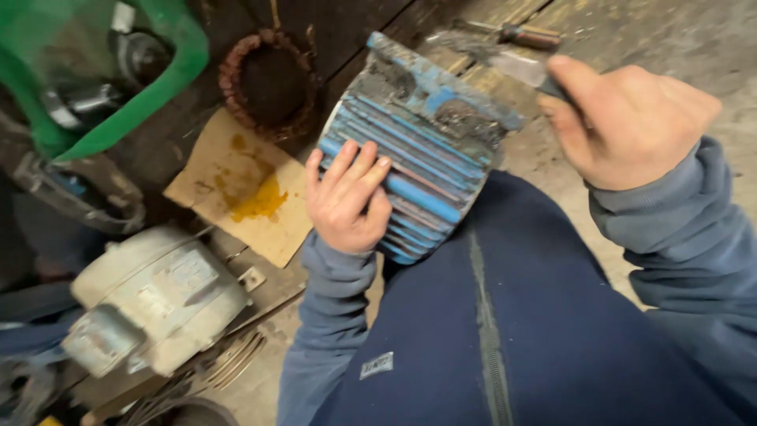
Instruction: Scraping debris and buildup from the outside of an electric motor housing with a metal tool.
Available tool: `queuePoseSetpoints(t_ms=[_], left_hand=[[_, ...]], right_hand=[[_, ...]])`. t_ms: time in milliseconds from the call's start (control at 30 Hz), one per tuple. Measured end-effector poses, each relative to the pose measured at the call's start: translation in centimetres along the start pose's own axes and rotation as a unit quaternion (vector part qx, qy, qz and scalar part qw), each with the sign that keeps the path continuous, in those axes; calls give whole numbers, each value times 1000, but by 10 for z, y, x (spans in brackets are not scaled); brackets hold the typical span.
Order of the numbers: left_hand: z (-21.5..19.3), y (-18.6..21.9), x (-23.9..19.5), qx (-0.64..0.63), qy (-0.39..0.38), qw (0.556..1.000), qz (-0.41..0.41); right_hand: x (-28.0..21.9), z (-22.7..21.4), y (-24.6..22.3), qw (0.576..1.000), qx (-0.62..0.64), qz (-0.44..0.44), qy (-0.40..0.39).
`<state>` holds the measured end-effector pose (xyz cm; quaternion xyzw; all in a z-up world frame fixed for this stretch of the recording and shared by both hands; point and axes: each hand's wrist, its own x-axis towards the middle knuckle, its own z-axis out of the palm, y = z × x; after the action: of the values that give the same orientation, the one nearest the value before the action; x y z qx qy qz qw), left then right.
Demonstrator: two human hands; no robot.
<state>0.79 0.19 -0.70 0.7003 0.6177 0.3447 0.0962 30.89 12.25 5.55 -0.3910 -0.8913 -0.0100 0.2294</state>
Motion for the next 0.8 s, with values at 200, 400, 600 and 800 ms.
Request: queuePoseSetpoints(t_ms=[200, 400, 600, 800], left_hand=[[-6, -6, 1, 2, -19, 999, 27], [-9, -25, -22, 27, -49, 998, 0], [-10, -6, -12, 29, -21, 998, -47], [-6, 7, -26, -39, 5, 991, -131]], right_hand=[[-91, 48, 54, 991, -22, 125, 32], [-157, 109, 114, 974, 94, 188, 88], [-248, 243, 188, 755, 495, 427, 60], [-297, 332, 247, 713, 530, 456, 55]])
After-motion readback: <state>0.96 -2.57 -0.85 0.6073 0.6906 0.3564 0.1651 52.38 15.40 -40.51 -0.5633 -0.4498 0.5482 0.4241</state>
